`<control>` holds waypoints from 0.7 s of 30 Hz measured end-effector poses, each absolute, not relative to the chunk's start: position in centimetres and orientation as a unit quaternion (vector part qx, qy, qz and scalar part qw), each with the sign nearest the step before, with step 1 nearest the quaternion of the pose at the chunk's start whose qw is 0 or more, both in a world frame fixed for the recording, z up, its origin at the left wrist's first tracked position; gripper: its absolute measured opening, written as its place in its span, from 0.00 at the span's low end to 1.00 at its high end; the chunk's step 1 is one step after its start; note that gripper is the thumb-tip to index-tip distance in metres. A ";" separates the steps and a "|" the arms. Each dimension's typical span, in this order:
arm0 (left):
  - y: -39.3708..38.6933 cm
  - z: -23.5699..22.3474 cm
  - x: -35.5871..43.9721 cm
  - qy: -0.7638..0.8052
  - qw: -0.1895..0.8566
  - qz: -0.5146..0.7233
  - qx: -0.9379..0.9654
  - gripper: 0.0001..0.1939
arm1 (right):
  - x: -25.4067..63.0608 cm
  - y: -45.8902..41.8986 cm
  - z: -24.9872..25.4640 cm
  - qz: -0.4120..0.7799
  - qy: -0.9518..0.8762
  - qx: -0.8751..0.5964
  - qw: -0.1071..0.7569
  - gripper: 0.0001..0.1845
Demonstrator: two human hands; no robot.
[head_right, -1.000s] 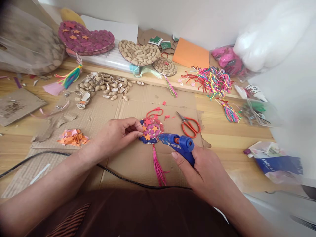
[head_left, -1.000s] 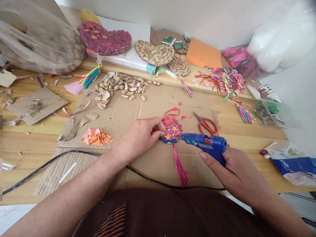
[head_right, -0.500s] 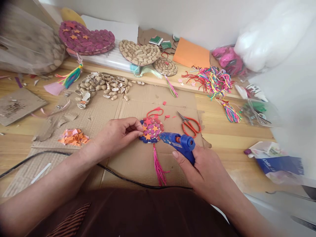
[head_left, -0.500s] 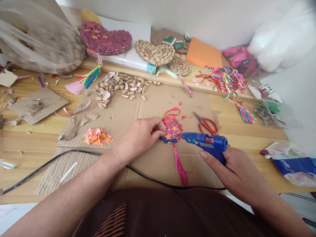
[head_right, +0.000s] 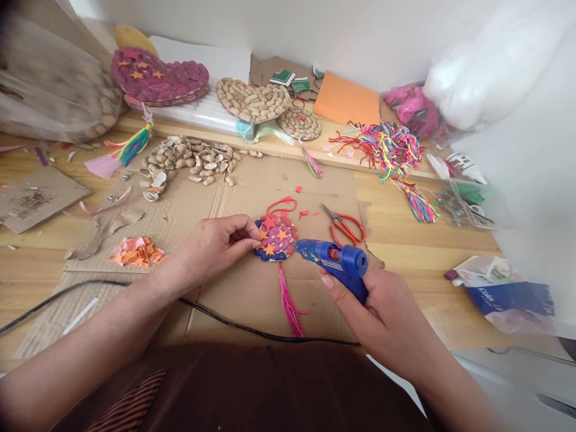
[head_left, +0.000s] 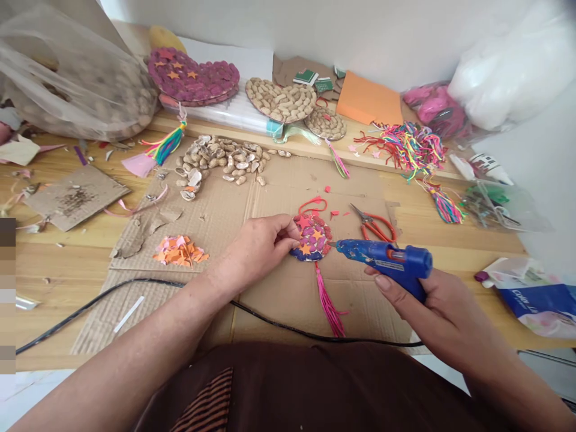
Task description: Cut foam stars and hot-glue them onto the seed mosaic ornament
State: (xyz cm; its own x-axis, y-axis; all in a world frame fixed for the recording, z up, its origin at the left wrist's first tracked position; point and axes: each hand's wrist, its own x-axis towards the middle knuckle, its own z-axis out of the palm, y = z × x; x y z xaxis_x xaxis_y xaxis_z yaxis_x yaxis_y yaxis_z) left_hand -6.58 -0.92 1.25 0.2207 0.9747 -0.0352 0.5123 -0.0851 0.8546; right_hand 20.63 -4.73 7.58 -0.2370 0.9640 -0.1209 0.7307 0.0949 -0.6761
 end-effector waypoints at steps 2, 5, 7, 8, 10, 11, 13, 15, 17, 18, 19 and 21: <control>-0.9 1.2 -6.6 0.547 0.400 0.300 0.671 0.04 | 20.9 -4.8 7.5 0.358 -0.673 -0.617 0.198 0.15; -0.8 1.0 -6.7 0.547 0.411 0.304 0.663 0.03 | 20.7 -4.5 6.9 0.483 -0.550 -0.601 0.320 0.15; -0.8 0.9 -6.7 0.551 0.420 0.303 0.654 0.03 | 20.2 -4.0 6.4 0.584 -0.454 -0.543 0.397 0.11; -0.8 0.9 -6.6 0.554 0.425 0.302 0.649 0.03 | 20.0 -3.8 6.1 0.628 -0.411 -0.512 0.416 0.09; -0.9 0.8 -6.6 0.559 0.430 0.304 0.640 0.02 | 19.6 -3.6 5.7 0.689 -0.350 -0.474 0.423 0.09; -1.0 0.9 -6.6 0.560 0.432 0.306 0.637 0.02 | 19.6 -3.5 5.5 0.707 -0.335 -0.465 0.415 0.11; -1.2 1.1 -6.8 0.556 0.434 0.318 0.633 0.02 | 19.8 -3.6 5.2 0.716 -0.337 -0.466 0.396 0.14; -1.4 1.6 -7.2 0.552 0.426 0.340 0.630 0.03 | 20.2 -3.8 5.0 0.706 -0.367 -0.482 0.368 0.16; -1.6 2.4 -7.6 0.542 0.404 0.384 0.629 0.05 | 20.8 -4.2 4.8 0.692 -0.399 -0.501 0.332 0.17; -1.7 2.9 -7.8 0.533 0.391 0.410 0.629 0.06 | 20.9 -4.5 4.8 0.686 -0.414 -0.509 0.315 0.18; -1.7 3.4 -7.9 0.520 0.381 0.434 0.629 0.06 | 21.0 -4.7 4.8 0.680 -0.424 -0.512 0.308 0.18; -1.9 4.4 -7.9 0.500 0.382 0.457 0.629 0.07 | 21.0 -5.0 5.1 0.675 -0.426 -0.498 0.338 0.17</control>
